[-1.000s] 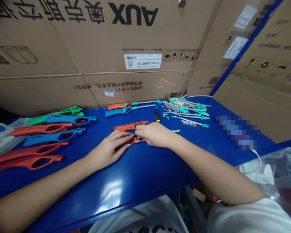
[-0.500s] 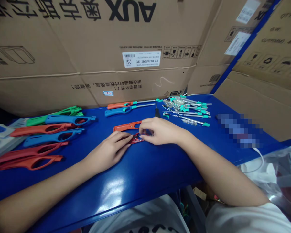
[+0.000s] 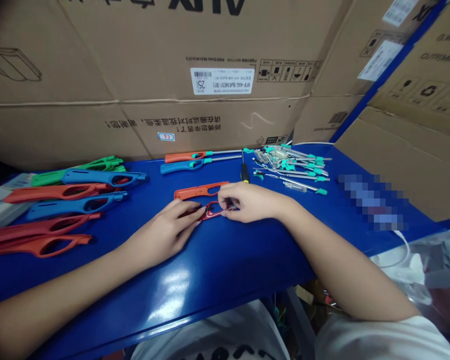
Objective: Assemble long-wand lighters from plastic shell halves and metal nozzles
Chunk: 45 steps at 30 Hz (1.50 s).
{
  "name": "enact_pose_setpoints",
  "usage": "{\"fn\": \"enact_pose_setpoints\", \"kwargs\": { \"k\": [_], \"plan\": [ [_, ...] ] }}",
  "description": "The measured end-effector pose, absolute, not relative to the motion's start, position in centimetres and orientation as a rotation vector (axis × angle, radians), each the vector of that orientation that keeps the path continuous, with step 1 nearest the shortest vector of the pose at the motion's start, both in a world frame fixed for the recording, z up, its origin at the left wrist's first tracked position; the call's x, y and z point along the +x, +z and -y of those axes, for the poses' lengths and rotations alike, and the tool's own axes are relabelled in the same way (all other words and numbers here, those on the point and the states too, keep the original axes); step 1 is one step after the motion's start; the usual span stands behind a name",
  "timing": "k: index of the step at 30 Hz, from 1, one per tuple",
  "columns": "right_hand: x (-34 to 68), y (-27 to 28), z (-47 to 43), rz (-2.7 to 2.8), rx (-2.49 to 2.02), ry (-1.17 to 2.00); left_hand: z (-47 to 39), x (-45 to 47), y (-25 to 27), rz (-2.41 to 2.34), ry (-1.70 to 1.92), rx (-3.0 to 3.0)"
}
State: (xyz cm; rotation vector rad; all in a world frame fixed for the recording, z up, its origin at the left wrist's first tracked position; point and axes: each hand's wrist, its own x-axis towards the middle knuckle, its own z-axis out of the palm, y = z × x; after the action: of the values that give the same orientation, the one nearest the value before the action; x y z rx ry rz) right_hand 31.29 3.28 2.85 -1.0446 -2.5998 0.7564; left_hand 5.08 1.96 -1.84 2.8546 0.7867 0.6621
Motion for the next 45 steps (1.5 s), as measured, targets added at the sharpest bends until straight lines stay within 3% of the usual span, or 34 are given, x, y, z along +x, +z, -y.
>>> {"fn": "enact_pose_setpoints", "kwargs": {
  "k": [30, 45],
  "plan": [
    [30.81, 2.13, -3.74, 2.591, -1.070, 0.710, -1.25, 5.25, -1.41, -0.796, 0.571, 2.813],
    [31.30, 2.97, -3.29, 2.630, -0.940, 0.751, -1.53, 5.12, -1.59, -0.826, 0.705, 2.601]
  ]
}}
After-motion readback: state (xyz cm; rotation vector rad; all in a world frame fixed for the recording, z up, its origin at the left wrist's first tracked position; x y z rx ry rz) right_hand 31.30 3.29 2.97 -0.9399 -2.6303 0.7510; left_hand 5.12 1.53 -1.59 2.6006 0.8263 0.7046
